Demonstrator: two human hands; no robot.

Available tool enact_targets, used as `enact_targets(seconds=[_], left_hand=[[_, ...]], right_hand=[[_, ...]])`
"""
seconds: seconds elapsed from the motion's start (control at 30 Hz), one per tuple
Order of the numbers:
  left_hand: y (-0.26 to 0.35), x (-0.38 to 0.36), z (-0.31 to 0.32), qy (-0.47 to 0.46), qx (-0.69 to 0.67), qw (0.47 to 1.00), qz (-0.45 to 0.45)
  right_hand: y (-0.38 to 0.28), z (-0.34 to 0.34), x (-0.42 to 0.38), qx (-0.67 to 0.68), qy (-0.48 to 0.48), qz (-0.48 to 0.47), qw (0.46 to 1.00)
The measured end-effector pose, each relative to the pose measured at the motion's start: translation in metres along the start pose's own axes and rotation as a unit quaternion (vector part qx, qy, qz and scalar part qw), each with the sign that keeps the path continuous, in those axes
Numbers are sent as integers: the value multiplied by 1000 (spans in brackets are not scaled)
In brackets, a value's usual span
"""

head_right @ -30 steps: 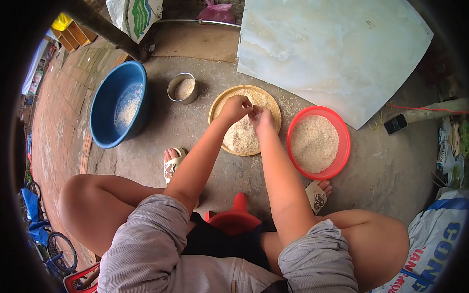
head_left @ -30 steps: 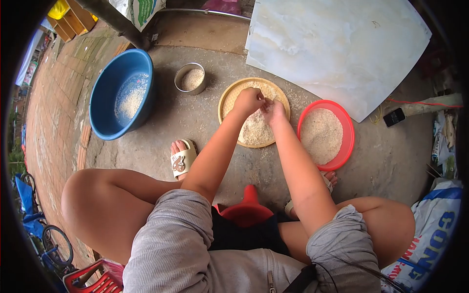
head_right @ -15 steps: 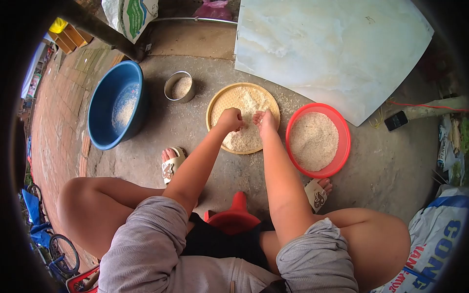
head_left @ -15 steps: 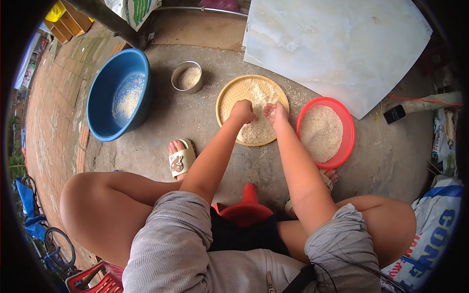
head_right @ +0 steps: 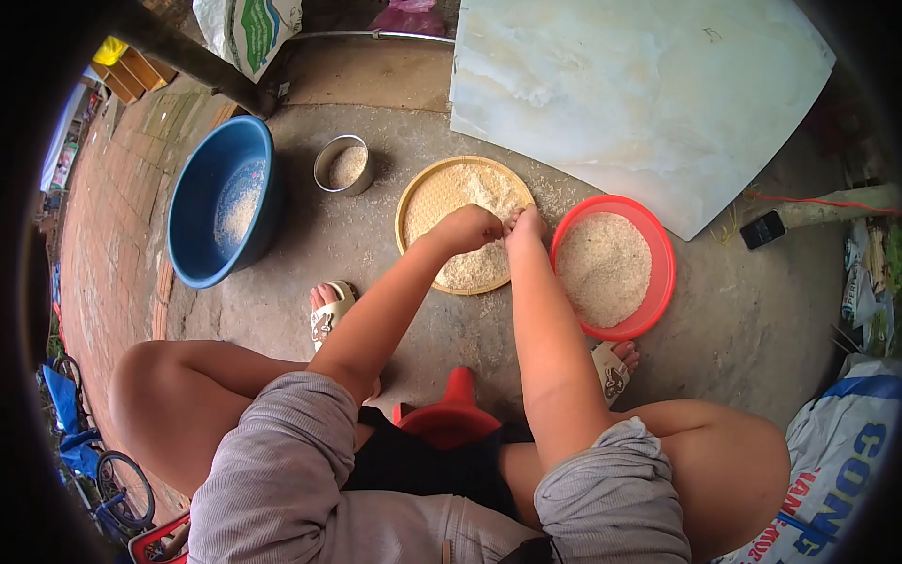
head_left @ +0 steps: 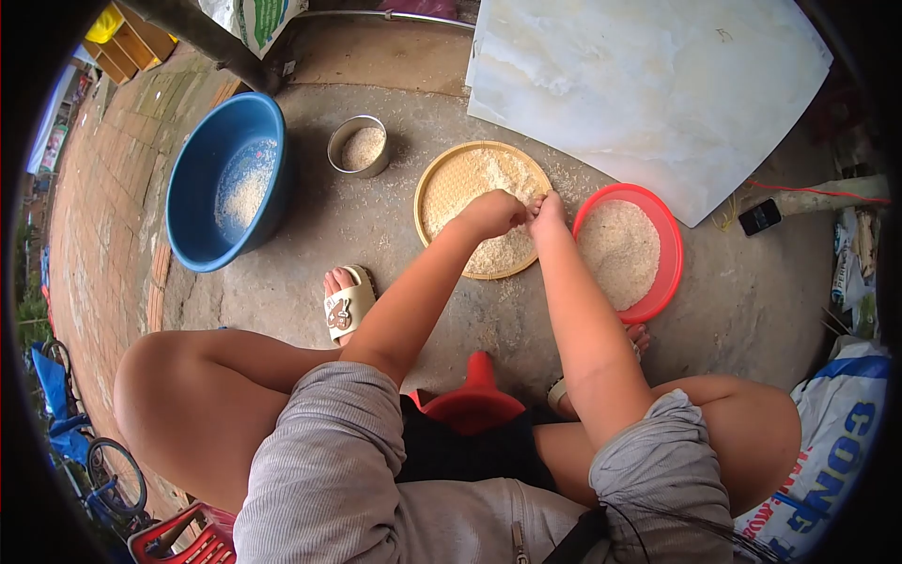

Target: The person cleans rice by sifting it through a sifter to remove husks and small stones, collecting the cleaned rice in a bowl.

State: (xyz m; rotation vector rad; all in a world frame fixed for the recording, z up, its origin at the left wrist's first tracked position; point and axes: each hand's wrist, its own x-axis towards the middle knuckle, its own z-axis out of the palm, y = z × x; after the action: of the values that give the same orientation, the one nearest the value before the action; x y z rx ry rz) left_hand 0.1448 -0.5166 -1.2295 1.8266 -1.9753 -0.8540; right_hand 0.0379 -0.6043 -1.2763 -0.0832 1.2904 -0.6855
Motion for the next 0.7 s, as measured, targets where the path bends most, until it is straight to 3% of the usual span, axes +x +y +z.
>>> enact_targets(seconds=[0.07, 0.13, 0.27, 0.4, 0.43, 0.53, 0.6, 0.67, 0.7], left_hand=[[1, -9, 25, -18, -20, 996, 88], [-2, -15, 51, -56, 4, 992, 112], [-4, -28, 52, -27, -13, 988, 149], [-23, -28, 44, -55, 50, 991, 114], [-36, -29, 36, -52, -4, 998, 43], [-47, -27, 14, 91, -11, 996, 23], [-32, -25, -8, 138, -173, 972, -85], [-19, -18, -22, 166, -232, 956, -76], [-14, -15, -27, 128, -254, 956, -76]], right_hand=[[-7, -7, 0, 4, -36, -4, 999], [-7, -12, 4, 7, -28, -8, 1000], [-6, -12, -5, -29, -7, -30, 999], [2, -13, -3, -61, -2, -38, 997], [3, -10, -6, -60, -4, -38, 997], [6, -8, -9, -129, -21, -17, 991], [9, -7, -5, -184, -83, 80, 976], [12, -7, -10, -220, -121, 98, 963], [13, -5, -18, -191, -138, 102, 966]])
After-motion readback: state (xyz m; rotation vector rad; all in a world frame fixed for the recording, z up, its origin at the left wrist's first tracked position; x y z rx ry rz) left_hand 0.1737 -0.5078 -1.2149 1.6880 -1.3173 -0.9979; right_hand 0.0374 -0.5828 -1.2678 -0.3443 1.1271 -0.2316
